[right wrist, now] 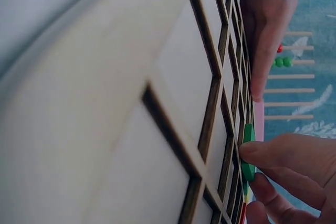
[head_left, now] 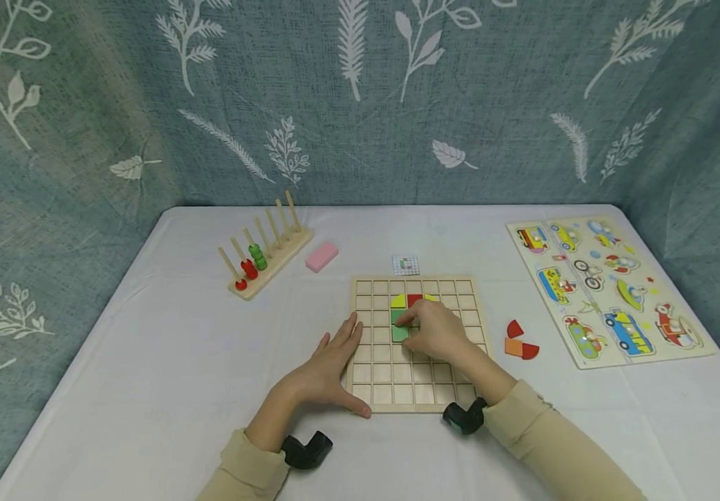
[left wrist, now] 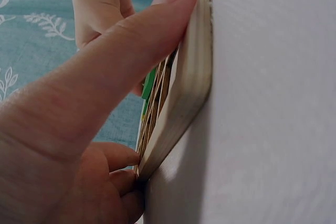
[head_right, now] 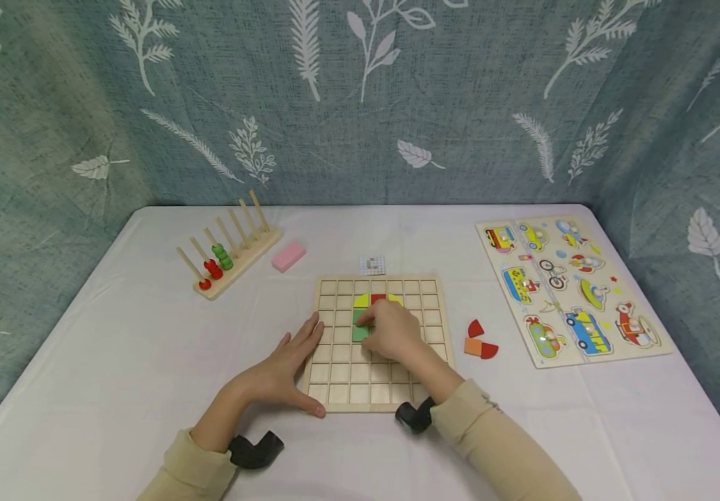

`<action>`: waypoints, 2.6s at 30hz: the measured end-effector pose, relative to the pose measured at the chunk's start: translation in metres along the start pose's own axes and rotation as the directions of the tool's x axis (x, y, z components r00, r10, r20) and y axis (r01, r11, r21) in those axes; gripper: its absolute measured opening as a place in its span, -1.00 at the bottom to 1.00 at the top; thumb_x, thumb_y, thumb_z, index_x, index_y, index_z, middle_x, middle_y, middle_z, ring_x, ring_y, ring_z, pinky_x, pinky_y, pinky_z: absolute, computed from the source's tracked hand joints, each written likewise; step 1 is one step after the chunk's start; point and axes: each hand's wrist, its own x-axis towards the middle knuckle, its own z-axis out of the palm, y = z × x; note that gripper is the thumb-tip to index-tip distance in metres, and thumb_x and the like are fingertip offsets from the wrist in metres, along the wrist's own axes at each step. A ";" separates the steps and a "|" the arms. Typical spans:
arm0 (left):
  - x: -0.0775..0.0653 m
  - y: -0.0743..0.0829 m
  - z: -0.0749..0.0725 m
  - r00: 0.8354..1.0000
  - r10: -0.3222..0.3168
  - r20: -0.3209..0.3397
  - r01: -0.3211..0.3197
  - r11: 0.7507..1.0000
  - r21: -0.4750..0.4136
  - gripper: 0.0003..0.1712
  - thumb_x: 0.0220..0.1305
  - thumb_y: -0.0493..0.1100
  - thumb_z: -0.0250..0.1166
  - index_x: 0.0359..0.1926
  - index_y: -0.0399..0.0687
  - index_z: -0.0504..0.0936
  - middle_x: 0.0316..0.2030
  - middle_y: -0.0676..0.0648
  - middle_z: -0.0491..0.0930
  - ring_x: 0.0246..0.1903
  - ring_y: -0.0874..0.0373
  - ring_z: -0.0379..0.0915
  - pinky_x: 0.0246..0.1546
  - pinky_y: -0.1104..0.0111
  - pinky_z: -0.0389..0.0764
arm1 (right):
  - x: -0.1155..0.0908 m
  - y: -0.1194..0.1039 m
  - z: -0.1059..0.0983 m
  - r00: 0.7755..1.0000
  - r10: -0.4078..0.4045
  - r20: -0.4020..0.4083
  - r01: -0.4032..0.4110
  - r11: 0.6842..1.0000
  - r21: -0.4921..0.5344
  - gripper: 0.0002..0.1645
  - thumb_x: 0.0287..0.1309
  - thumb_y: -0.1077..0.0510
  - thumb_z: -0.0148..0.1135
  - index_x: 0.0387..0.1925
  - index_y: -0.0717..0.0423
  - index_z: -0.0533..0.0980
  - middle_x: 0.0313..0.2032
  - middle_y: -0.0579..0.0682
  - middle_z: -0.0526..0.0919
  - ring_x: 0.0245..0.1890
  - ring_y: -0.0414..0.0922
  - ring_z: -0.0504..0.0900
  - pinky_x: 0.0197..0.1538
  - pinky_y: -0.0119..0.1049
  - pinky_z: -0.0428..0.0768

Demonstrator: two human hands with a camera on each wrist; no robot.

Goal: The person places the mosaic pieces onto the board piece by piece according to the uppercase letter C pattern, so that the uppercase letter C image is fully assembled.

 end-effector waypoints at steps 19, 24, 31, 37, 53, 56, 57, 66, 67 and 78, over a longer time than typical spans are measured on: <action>0.000 -0.001 0.001 1.000 0.002 -0.005 -0.002 1.000 -0.011 0.51 -0.43 0.16 0.58 0.38 -0.33 -0.19 0.41 -0.18 -0.39 0.38 0.01 -0.48 0.32 0.03 -0.29 | -0.001 -0.002 0.000 1.000 -0.004 -0.006 0.004 1.000 0.017 -0.71 -0.29 0.28 0.45 -0.36 0.04 0.68 -0.35 -0.10 0.62 -0.27 -0.13 0.56 -0.33 -0.27 0.51; 0.000 -0.001 0.001 1.000 0.005 -0.004 -0.005 1.000 -0.007 0.51 -0.43 0.16 0.58 0.39 -0.33 -0.19 0.41 -0.17 -0.40 0.38 0.02 -0.48 0.32 0.04 -0.29 | -0.002 -0.001 -0.002 1.000 0.011 0.008 -0.012 0.998 0.061 -0.70 -0.27 0.25 0.47 -0.35 0.03 0.67 -0.35 -0.10 0.61 -0.36 -0.18 0.56 -0.40 -0.32 0.49; 0.000 -0.001 0.000 1.000 0.009 -0.006 -0.009 1.000 -0.013 0.51 -0.43 0.16 0.57 0.39 -0.33 -0.19 0.41 -0.17 -0.40 0.38 0.01 -0.47 0.32 0.03 -0.29 | -0.003 0.003 -0.007 0.999 0.042 0.015 -0.043 0.993 0.113 -0.67 -0.22 0.18 0.46 -0.27 0.03 0.65 -0.37 -0.14 0.62 -0.45 -0.22 0.52 -0.47 -0.36 0.44; 0.000 -0.001 0.001 1.000 0.006 -0.005 -0.006 1.000 -0.007 0.51 -0.43 0.16 0.58 0.39 -0.32 -0.19 0.41 -0.17 -0.40 0.38 0.02 -0.48 0.32 0.03 -0.28 | -0.006 0.007 -0.011 0.998 0.060 0.008 -0.060 0.990 0.130 -0.66 -0.16 0.16 0.43 -0.22 0.03 0.63 -0.38 -0.15 0.62 -0.45 -0.21 0.50 -0.47 -0.36 0.42; 0.001 -0.002 0.002 1.000 0.005 -0.011 -0.005 1.000 -0.011 0.52 -0.45 0.15 0.58 0.38 -0.33 -0.19 0.41 -0.18 -0.39 0.38 0.03 -0.47 0.32 0.04 -0.29 | -0.014 0.026 -0.027 0.998 0.045 -0.036 -0.040 0.990 0.135 -0.62 -0.13 0.17 0.39 -0.16 0.10 0.61 -0.37 -0.11 0.64 -0.47 -0.17 0.47 -0.50 -0.35 0.40; 0.001 -0.002 0.002 1.000 0.006 -0.014 -0.006 1.000 -0.015 0.52 -0.45 0.15 0.59 0.38 -0.34 -0.18 0.41 -0.18 -0.39 0.38 0.03 -0.47 0.32 0.04 -0.29 | -0.017 0.030 -0.031 0.998 0.048 -0.045 -0.041 0.989 0.140 -0.62 -0.11 0.16 0.39 -0.15 0.11 0.61 -0.36 -0.09 0.64 -0.46 -0.15 0.45 -0.52 -0.34 0.40; 0.001 -0.002 0.002 1.000 0.006 -0.014 -0.006 1.000 -0.016 0.52 -0.45 0.15 0.59 0.38 -0.34 -0.18 0.41 -0.18 -0.39 0.38 0.03 -0.47 0.32 0.03 -0.29 | -0.018 0.031 -0.033 0.998 0.050 -0.048 -0.043 0.988 0.146 -0.62 -0.11 0.16 0.38 -0.15 0.11 0.61 -0.35 -0.08 0.64 -0.46 -0.14 0.45 -0.52 -0.34 0.40; 0.001 -0.001 0.002 1.000 0.007 -0.016 -0.008 1.000 -0.013 0.52 -0.46 0.14 0.59 0.38 -0.35 -0.18 0.41 -0.18 -0.38 0.38 0.01 -0.46 0.32 0.03 -0.29 | -0.025 0.046 -0.047 0.993 0.087 -0.075 -0.074 0.985 0.158 -0.62 -0.08 0.18 0.36 -0.14 0.16 0.60 -0.34 -0.03 0.65 -0.46 -0.11 0.43 -0.46 -0.31 0.40; 0.001 -0.001 0.002 1.000 0.009 -0.015 -0.009 1.000 -0.013 0.52 -0.45 0.14 0.59 0.38 -0.35 -0.18 0.41 -0.19 -0.38 0.38 0.01 -0.46 0.31 0.03 -0.29 | -0.026 0.048 -0.049 0.993 0.089 -0.076 -0.076 0.985 0.158 -0.62 -0.08 0.18 0.36 -0.14 0.17 0.59 -0.33 -0.02 0.65 -0.46 -0.11 0.43 -0.46 -0.31 0.40; 0.002 -0.001 0.002 1.000 0.004 -0.013 -0.004 1.000 -0.007 0.51 -0.44 0.15 0.58 0.38 -0.34 -0.18 0.41 -0.18 -0.38 0.38 0.03 -0.46 0.32 0.05 -0.30 | -0.042 0.073 -0.064 0.981 0.164 -0.099 -0.146 0.976 0.164 -0.57 -0.06 0.13 0.35 -0.09 0.19 0.57 -0.24 0.06 0.64 -0.51 -0.11 0.43 -0.62 -0.29 0.42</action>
